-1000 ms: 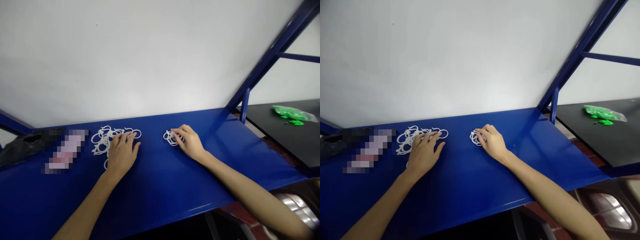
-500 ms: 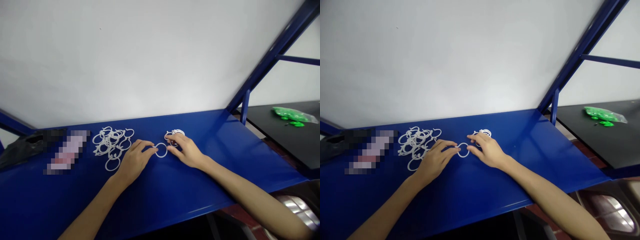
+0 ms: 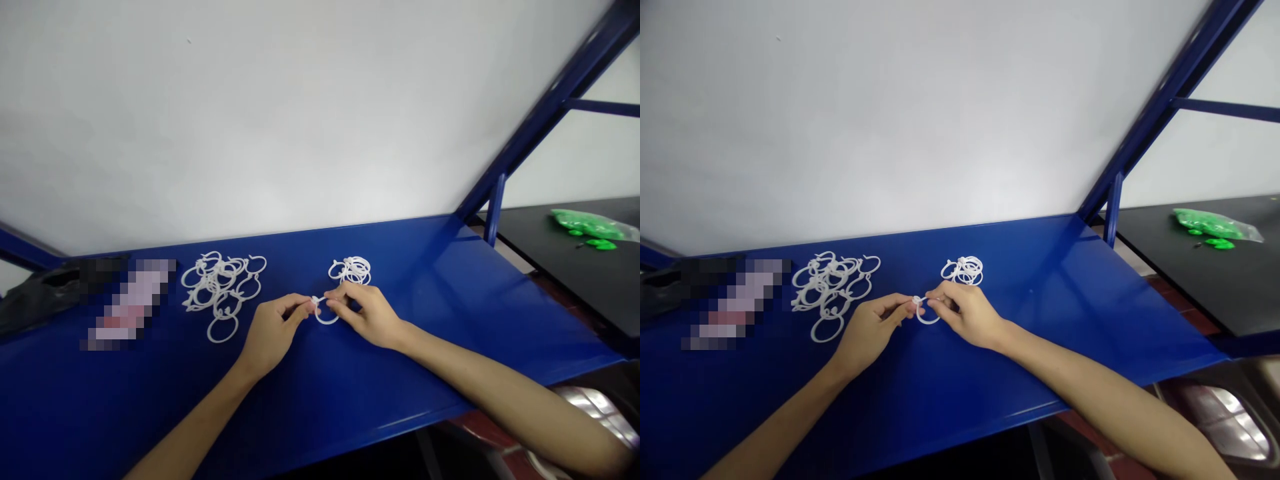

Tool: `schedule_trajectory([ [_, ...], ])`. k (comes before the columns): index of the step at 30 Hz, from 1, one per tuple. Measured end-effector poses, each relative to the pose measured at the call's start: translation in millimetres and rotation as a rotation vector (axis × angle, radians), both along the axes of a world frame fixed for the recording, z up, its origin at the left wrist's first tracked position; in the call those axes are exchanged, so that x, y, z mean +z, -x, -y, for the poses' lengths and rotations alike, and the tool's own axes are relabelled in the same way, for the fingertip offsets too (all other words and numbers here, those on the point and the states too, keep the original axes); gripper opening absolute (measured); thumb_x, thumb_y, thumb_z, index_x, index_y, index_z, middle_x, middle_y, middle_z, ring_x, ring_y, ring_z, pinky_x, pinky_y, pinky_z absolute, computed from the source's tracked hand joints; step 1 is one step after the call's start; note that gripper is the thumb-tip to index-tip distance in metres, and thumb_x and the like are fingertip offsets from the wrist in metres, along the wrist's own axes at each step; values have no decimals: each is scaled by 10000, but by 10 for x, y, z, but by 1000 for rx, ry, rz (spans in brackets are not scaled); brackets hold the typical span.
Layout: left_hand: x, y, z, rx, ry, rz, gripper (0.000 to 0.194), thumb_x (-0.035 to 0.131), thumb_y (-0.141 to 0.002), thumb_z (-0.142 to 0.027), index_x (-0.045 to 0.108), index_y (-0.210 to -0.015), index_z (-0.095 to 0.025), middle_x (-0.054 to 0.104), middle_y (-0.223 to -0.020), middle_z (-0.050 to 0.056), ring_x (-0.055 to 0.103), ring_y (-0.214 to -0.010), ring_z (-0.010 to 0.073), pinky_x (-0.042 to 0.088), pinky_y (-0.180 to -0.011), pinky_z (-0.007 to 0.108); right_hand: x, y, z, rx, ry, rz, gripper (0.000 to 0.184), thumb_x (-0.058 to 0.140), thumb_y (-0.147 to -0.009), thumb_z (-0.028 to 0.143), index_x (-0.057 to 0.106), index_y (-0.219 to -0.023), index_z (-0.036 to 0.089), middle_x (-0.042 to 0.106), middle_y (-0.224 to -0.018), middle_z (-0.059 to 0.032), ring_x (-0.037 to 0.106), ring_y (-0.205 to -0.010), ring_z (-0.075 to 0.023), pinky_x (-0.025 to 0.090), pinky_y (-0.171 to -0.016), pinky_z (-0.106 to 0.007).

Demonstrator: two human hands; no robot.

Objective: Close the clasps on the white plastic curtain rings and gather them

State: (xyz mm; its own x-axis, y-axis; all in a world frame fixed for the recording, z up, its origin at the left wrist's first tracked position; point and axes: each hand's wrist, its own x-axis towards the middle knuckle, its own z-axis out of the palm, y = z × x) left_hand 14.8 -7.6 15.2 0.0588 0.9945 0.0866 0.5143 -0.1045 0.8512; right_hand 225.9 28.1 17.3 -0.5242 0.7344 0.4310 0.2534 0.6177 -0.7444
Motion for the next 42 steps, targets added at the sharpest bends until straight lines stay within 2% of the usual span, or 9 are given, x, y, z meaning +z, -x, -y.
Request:
schedule_trajectory([
  [3,-4,-28,13,13,48,76,324,580,-900,-506,758,-894,-235,730,-767,-10,631,-675,142,486,-632,254,-16,15,20,1,24,-35,137,587,-974,284,646,-903,184,630,-701,7,589,-628,-121,480,-606,-236],
  [8,-7,-53,49,32,-63,72,258,580,-909,-420,753,-851,-237,725,-757,-11,636,-679,143,493,-670,263,-16,22,75,18,72,-59,156,577,-986,285,672,-912,185,700,-827,-24,626,-666,-116,501,-637,-236],
  [15,63,-61,64,-44,-288,-91,235,538,-949,-354,726,-884,-230,732,-831,8,662,-732,147,522,-705,272,14,7,81,78,-84,-17,104,540,-1004,230,634,-982,192,694,-908,-39,683,-812,-143,544,-734,-264],
  [18,93,51,-14,-36,-408,-313,219,535,-954,-350,716,-989,-231,750,-920,34,666,-850,198,538,-796,345,45,-22,-26,-4,-247,15,122,536,-1003,241,649,-1030,205,666,-983,-70,660,-910,-178,554,-797,-317],
  [22,55,387,-133,228,-518,-775,293,527,-932,-375,709,-1048,-177,725,-996,144,602,-1018,350,476,-895,535,40,-157,-268,-265,-262,2,152,546,-996,289,678,-1015,215,629,-975,-70,613,-731,-150,542,-667,-301],
  [27,-34,665,-186,282,-425,-1117,279,548,-892,-385,702,-819,-163,672,-931,165,564,-968,372,464,-781,492,-41,-355,-553,-464,-232,97,147,586,-964,294,678,-1023,197,640,-880,-44,558,-653,-145,508,-676,-321],
  [31,-58,563,-182,191,-432,-1056,210,534,-904,-308,663,-794,-185,673,-884,124,551,-946,344,449,-766,469,-90,-385,-632,-492,-250,226,149,600,-947,282,673,-1042,193,653,-874,-53,586,-828,-220,497,-822,-409],
  [36,25,279,-89,62,-577,-709,146,546,-930,-258,607,-808,-205,661,-844,46,552,-874,242,450,-823,412,3,-326,-506,-511,-384,208,172,585,-967,291,666,-1092,205,631,-1000,-92,578,-959,-255,482,-908,-459],
  [42,107,-7,107,-77,-735,-515,84,588,-936,-205,621,-859,-208,674,-860,11,568,-840,178,439,-816,354,132,-102,-112,-150,-251,118,175,565,-988,308,626,-1119,210,674,-1010,-71,631,-918,-201,532,-838,-369],
])
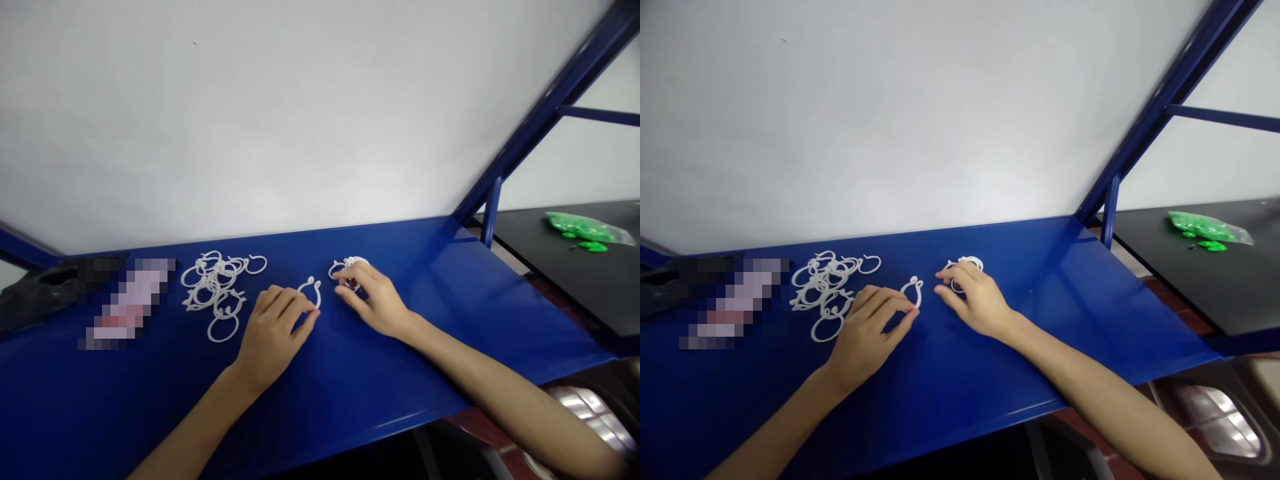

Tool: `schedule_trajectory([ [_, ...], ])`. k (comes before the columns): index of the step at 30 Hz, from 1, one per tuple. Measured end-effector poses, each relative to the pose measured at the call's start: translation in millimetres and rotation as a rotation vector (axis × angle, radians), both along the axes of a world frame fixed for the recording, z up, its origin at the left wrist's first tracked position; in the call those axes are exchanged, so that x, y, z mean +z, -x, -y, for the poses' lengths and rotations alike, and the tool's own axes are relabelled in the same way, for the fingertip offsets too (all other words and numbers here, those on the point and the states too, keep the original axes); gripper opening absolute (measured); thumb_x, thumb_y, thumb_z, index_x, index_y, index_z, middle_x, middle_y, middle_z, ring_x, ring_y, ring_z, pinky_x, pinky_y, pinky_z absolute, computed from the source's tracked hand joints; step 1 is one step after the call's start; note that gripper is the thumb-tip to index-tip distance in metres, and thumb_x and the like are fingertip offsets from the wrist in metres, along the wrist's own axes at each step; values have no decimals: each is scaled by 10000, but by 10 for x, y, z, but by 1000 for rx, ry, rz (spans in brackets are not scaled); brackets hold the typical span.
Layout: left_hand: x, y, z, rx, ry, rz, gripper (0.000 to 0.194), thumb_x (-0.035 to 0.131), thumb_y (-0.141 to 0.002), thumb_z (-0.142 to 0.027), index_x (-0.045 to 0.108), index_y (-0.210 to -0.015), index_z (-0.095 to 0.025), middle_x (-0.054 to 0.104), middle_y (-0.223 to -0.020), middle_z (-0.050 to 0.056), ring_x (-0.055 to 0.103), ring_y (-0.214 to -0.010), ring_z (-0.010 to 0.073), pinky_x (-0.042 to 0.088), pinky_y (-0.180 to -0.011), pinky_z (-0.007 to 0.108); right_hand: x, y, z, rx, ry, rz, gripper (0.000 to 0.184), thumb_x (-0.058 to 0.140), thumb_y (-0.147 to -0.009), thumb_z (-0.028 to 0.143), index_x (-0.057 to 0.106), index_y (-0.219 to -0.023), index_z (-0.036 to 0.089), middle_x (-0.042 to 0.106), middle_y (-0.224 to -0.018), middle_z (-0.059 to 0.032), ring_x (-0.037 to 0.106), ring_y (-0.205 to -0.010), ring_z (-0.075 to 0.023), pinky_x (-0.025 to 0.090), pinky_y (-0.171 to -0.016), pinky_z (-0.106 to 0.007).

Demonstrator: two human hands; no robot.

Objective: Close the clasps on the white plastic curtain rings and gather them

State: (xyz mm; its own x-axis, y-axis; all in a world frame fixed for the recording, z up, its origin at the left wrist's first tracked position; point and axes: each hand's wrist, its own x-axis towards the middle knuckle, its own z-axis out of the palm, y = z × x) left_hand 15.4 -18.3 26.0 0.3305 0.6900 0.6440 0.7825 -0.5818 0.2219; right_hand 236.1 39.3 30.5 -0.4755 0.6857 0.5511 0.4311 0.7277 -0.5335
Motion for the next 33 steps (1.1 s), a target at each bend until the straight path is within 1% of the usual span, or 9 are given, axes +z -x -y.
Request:
schedule_trajectory([
  [2,-13,-59,34,-46,-36,3,76,608,-933,-208,622,-858,-208,686,-854,4,579,-833,168,440,-800,343,-8,82,106,79,139,-37,161,573,-982,307,617,-1096,202,684,-943,-48,645,-808,-164,547,-754,-316],
  [5,-50,-110,47,-84,-52,-4,89,616,-934,-226,619,-847,-210,694,-841,0,592,-817,164,445,-782,338,-27,162,200,109,295,-135,119,573,-976,301,613,-1026,201,681,-843,-16,638,-719,-135,544,-680,-270],
  [11,-109,-116,28,-85,-68,2,95,641,-918,-208,610,-827,-211,681,-811,-4,585,-799,166,449,-777,334,-64,206,241,162,456,-218,135,631,-943,304,600,-1024,201,687,-839,-1,645,-720,-123,542,-689,-252],
  [14,-118,-103,19,-85,-35,36,85,654,-911,-234,612,-838,-220,675,-817,-4,591,-806,164,464,-792,332,-83,202,228,142,440,-218,101,605,-953,269,603,-1027,200,690,-840,-1,648,-719,-119,546,-693,-249],
  [18,-82,-67,-19,75,47,205,105,640,-915,-323,628,-931,-219,686,-881,24,624,-842,185,505,-801,348,-59,172,205,99,353,-182,90,592,-963,265,617,-1024,203,686,-808,5,645,-697,-118,548,-676,-244],
  [21,-45,-24,-67,124,289,317,181,575,-940,-364,667,-1021,-231,722,-900,20,647,-779,173,526,-714,314,-38,145,193,94,288,-165,94,611,-961,275,626,-1024,206,697,-831,-1,653,-717,-122,551,-690,-245],
  [25,-28,5,-102,48,559,428,222,549,-940,-407,704,-938,-247,724,-782,-27,620,-621,127,503,-617,255,-51,129,182,101,258,-151,85,618,-965,283,641,-1000,209,715,-873,-18,671,-756,-140,552,-714,-265],
  [29,-47,-11,-91,-28,583,433,195,546,-942,-376,689,-922,-245,697,-734,-45,600,-597,114,478,-595,235,-87,123,186,146,205,-122,103,563,-995,262,634,-951,202,709,-914,-44,675,-816,-161,550,-761,-300],
  [33,-118,-22,-61,-63,524,325,137,522,-952,-281,649,-921,-238,697,-760,-44,625,-652,121,469,-616,239,-106,107,220,202,130,-12,121,498,-1019,240,600,-973,194,682,-932,-69,652,-833,-176,552,-758,-323],
])
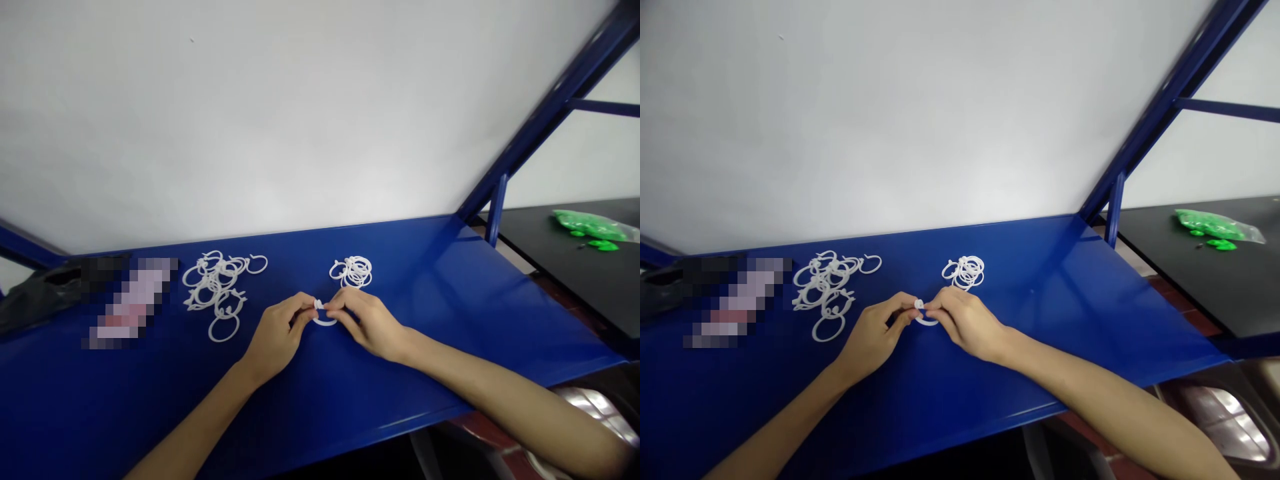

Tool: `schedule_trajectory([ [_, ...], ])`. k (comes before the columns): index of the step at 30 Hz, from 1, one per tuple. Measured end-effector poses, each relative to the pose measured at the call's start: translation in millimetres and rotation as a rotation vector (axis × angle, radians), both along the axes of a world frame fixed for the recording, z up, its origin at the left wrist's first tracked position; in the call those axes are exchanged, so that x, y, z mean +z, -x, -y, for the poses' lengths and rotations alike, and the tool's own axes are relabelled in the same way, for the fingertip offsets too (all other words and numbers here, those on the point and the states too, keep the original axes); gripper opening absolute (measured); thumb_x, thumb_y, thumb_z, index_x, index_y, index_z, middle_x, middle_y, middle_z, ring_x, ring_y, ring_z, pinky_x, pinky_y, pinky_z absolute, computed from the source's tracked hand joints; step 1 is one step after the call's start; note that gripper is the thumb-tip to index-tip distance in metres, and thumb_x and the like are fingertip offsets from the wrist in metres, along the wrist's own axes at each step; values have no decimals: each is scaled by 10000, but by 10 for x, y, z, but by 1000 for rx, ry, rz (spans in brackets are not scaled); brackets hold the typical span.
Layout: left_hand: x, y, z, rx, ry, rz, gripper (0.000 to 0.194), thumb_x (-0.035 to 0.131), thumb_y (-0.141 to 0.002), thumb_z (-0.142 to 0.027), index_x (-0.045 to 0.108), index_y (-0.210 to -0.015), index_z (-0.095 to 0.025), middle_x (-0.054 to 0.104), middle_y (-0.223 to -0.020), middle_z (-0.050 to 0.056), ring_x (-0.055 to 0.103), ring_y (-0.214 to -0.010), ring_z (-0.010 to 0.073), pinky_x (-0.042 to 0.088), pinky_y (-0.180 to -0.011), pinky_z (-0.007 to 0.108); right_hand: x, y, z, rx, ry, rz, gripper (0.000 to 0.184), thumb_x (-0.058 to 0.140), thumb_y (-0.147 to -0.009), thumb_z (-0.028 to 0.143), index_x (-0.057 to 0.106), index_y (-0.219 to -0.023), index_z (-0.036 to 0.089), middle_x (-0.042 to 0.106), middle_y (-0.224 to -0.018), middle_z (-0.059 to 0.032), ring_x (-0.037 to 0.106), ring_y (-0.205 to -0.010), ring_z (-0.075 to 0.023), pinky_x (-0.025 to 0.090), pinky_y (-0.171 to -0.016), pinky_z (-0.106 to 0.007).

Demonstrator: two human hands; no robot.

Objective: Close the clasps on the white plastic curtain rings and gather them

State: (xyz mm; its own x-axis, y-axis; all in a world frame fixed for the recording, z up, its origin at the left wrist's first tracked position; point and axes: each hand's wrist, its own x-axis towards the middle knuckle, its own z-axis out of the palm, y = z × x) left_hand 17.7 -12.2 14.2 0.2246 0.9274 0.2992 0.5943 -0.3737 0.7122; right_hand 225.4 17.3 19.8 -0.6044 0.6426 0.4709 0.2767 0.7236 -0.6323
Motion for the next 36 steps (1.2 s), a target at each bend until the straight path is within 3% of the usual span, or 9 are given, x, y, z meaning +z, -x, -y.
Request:
schedule_trajectory([
  [6,-123,-18,87,15,-236,-185,172,469,-974,-191,600,-866,-220,683,-778,-18,618,-702,148,477,-676,282,26,-17,73,39,-94,136,194,425,-1045,227,598,-980,170,673,-938,-96,638,-837,-186,556,-761,-329],
  [11,-124,-65,86,-19,-374,-298,223,433,-987,-164,583,-826,-204,655,-701,-12,581,-638,158,457,-633,299,-17,-8,52,65,-125,167,189,425,-1047,223,599,-991,176,671,-919,-80,623,-815,-172,551,-745,-306],
  [15,8,37,-18,16,-338,-425,194,460,-1000,-265,640,-1035,-205,742,-944,26,657,-847,202,497,-790,359,81,-50,-160,-74,-211,124,161,449,-1036,223,604,-1035,180,678,-958,-86,636,-880,-189,546,-794,-336],
  [18,146,329,-119,188,-307,-563,284,427,-973,-218,659,-1136,-195,735,-1077,63,638,-1004,257,482,-918,429,242,-144,-473,-288,-290,164,156,500,-1010,227,643,-971,176,678,-973,-99,629,-909,-214,523,-826,-366],
  [21,248,716,-187,307,-189,-722,358,420,-873,-139,686,-1111,-166,699,-1116,113,585,-1093,314,467,-956,473,366,-239,-815,-418,-174,325,138,571,-958,212,689,-909,160,680,-933,-96,632,-847,-208,508,-764,-340],
  [25,286,1058,-208,314,-49,-857,349,436,-833,-187,721,-1033,-196,673,-1128,118,554,-1086,351,469,-921,507,423,-259,-1079,-413,33,555,121,617,-904,197,735,-896,172,731,-874,-64,662,-782,-189,479,-697,-296],
  [30,234,1129,-206,252,45,-864,339,454,-830,-235,720,-1041,-229,662,-1176,88,539,-1094,334,465,-904,484,435,-202,-1098,-421,16,638,133,620,-897,212,749,-903,180,737,-919,-82,660,-868,-232,475,-753,-328],
  [36,220,1089,-221,236,-33,-830,287,440,-898,-332,703,-907,-219,678,-1083,109,554,-1018,334,450,-849,481,457,-215,-899,-421,-138,515,129,615,-938,248,720,-952,174,716,-960,-81,601,-912,-241,484,-860,-397],
])
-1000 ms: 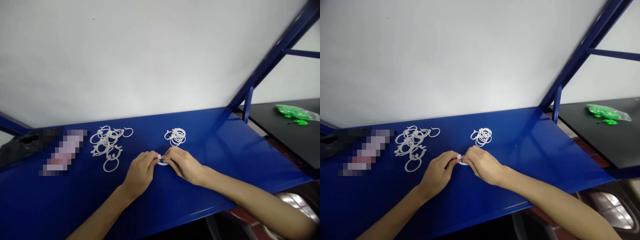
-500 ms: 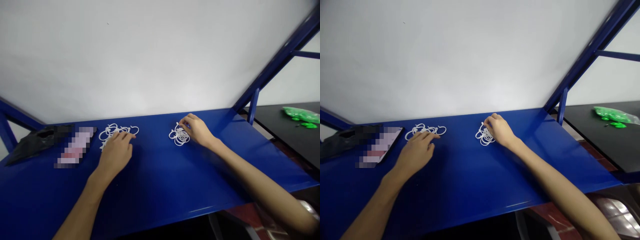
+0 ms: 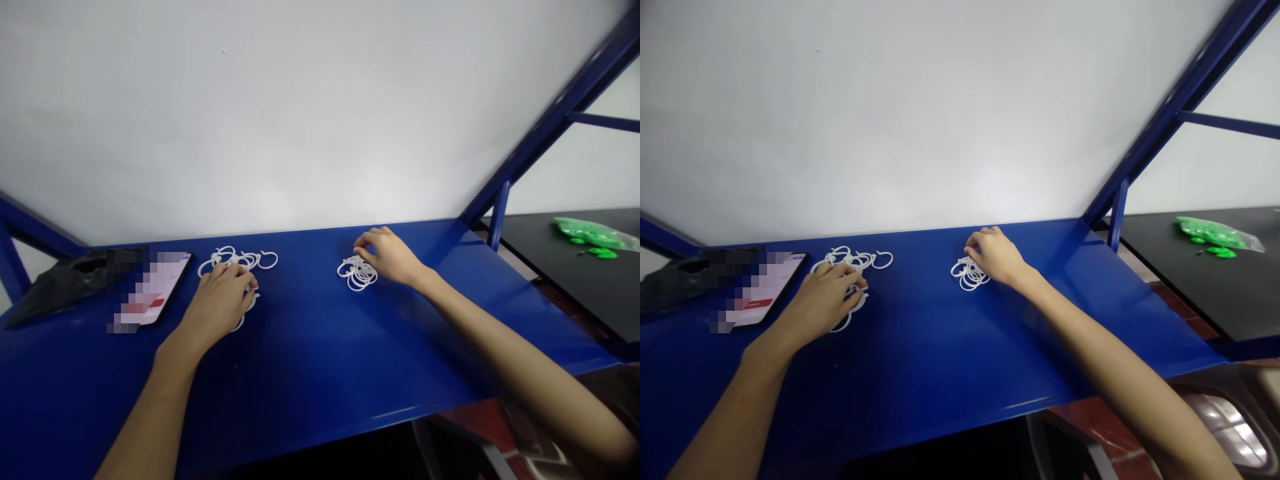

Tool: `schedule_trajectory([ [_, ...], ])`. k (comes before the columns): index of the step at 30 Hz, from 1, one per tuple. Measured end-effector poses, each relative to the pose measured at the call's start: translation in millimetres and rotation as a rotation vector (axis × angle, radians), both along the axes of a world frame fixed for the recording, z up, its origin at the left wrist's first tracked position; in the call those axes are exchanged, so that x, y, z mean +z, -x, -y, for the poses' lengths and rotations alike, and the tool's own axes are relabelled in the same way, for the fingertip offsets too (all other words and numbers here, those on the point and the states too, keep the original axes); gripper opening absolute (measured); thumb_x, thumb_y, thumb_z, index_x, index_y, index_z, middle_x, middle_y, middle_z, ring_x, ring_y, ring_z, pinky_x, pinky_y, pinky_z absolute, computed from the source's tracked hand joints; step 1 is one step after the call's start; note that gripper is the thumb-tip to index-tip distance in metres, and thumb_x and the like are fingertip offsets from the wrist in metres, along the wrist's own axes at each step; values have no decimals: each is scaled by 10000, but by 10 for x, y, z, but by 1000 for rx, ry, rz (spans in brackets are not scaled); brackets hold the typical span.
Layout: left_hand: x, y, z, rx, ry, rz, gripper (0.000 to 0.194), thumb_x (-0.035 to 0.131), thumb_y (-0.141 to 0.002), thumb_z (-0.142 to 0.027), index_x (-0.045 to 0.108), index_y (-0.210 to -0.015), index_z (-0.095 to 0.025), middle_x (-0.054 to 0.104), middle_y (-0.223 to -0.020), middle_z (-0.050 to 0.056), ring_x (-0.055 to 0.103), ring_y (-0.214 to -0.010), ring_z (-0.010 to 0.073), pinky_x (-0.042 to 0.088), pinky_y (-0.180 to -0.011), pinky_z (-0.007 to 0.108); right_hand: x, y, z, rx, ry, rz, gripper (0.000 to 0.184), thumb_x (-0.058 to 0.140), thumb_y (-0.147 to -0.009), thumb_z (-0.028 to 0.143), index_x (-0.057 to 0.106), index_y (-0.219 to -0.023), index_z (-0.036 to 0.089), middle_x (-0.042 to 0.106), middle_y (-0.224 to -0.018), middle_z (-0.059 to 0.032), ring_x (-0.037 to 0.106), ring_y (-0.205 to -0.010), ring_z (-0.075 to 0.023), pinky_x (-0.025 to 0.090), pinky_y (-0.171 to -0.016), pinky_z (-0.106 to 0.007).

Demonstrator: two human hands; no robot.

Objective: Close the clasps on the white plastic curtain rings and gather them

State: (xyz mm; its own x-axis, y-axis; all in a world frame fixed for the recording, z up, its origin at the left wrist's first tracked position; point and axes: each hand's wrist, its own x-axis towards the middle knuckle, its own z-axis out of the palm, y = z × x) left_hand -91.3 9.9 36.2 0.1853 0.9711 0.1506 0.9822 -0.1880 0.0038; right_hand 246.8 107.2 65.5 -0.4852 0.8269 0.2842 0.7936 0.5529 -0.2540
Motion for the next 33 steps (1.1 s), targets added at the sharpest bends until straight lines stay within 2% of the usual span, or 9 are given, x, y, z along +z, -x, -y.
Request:
schedule_trajectory([
  [5,118,-121,9,25,-80,134,229,478,-905,-347,664,-933,-217,720,-965,92,592,-988,332,442,-859,487,-60,94,360,101,-128,-129,125,593,-966,260,687,-989,181,695,-978,-82,562,-922,-248,504,-839,-400],
  [10,196,-390,80,13,-153,513,180,604,-869,-394,660,-930,-234,731,-888,32,653,-871,238,480,-815,377,-277,369,731,307,-89,-250,198,536,-1005,306,629,-1121,176,682,-1075,-107,611,-982,-243,514,-915,-432],
  [14,147,-627,154,8,10,857,226,685,-831,-458,675,-924,-253,741,-853,-8,681,-786,178,504,-727,292,-464,510,901,359,105,-415,311,609,-969,358,526,-1218,192,681,-1140,-100,653,-1037,-228,549,-889,-391],
  [18,41,-783,182,-8,175,1081,256,730,-792,-473,668,-876,-239,754,-848,-11,710,-804,178,525,-739,282,-522,500,934,338,170,-599,183,525,-1010,271,499,-1178,204,696,-967,-50,689,-857,-169,561,-772,-313],
  [22,-41,-870,199,16,219,1112,238,728,-789,-461,668,-830,-234,763,-826,-11,720,-793,187,526,-748,297,-479,444,949,388,165,-625,104,484,-1027,222,569,-1087,211,708,-984,-45,691,-863,-150,551,-782,-281],
  [33,-101,-918,246,-17,290,1032,163,670,-801,-387,700,-735,-241,772,-773,-18,728,-768,196,538,-710,295,-456,311,970,521,212,-433,191,409,-1050,221,595,-1019,188,689,-954,-71,657,-842,-161,550,-776,-297],
])
